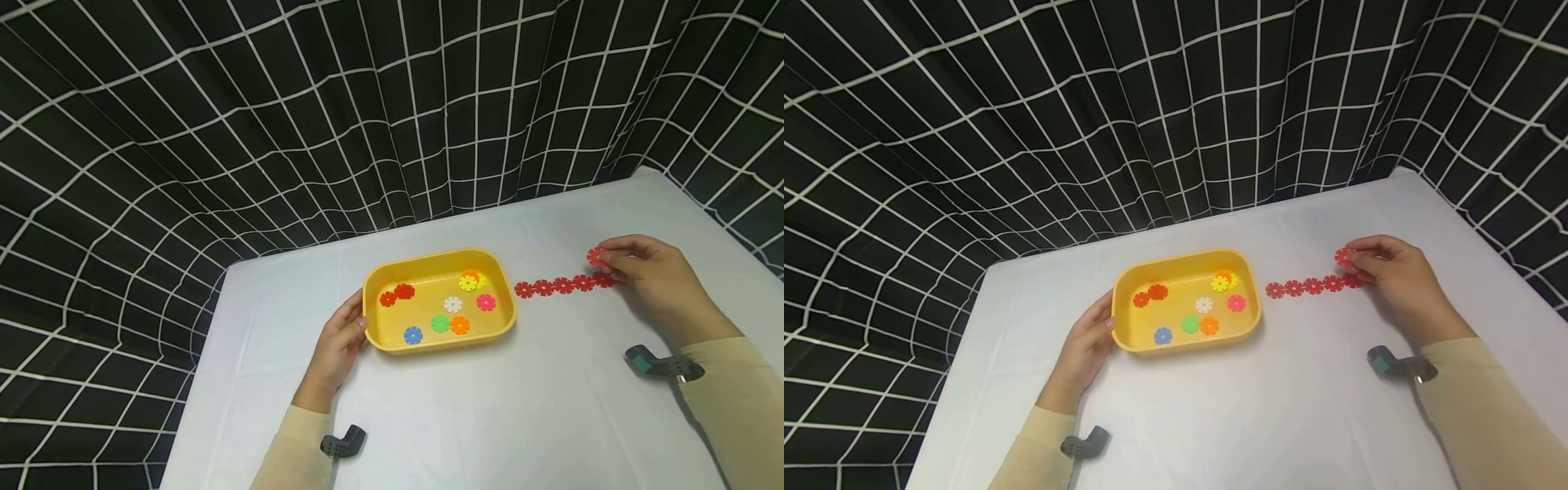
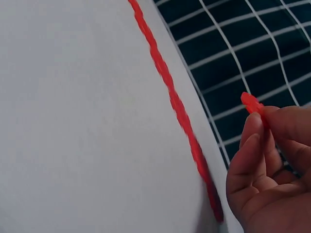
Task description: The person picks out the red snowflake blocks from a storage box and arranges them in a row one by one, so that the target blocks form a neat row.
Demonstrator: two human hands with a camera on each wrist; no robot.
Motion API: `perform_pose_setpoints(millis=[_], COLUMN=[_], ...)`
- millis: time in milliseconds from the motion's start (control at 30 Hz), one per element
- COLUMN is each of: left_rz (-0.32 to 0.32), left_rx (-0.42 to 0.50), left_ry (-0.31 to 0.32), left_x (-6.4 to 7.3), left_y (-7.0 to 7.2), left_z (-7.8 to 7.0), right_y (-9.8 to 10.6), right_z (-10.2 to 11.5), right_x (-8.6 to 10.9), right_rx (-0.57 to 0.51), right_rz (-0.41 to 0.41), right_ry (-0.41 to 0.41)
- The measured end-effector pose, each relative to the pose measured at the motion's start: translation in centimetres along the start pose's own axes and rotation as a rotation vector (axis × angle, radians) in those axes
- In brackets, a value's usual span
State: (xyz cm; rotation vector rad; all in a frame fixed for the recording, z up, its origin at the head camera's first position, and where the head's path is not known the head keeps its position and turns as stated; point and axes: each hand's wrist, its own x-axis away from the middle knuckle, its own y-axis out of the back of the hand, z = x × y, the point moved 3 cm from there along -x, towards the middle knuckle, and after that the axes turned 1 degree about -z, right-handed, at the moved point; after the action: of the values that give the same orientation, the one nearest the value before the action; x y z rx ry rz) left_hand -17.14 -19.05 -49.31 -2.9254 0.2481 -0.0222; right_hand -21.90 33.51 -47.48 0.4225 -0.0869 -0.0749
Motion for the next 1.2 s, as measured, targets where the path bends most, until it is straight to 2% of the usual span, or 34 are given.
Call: perform_pose_setpoints(millis=[233, 467, 700, 1200], left_rz=[0.0, -0.021, -0.001, -0.018], left_rx=[-0.002, 0.003, 0.004, -0.012], left_ry=[0.001, 0.017, 0.009, 0.018], left_x=[0.1, 0.0, -0.1, 0.0], left_y=[-0.1, 0.0, 0.1, -0.1], left_z=[-0.1, 0.1, 0.1, -0.1], right_y=[2.2, 4.5, 5.8, 5.7], right_z=[-1.6, -3.5, -4.5, -4.5], right_x=[0.0, -0.1, -0.1, -0.2], right_rx=[0.067, 0.211, 0.274, 0.374], right_rz=[-0.082, -0.151, -0.144, -0.088], right_ry=[-0.081, -0.157, -0.188, -0.157])
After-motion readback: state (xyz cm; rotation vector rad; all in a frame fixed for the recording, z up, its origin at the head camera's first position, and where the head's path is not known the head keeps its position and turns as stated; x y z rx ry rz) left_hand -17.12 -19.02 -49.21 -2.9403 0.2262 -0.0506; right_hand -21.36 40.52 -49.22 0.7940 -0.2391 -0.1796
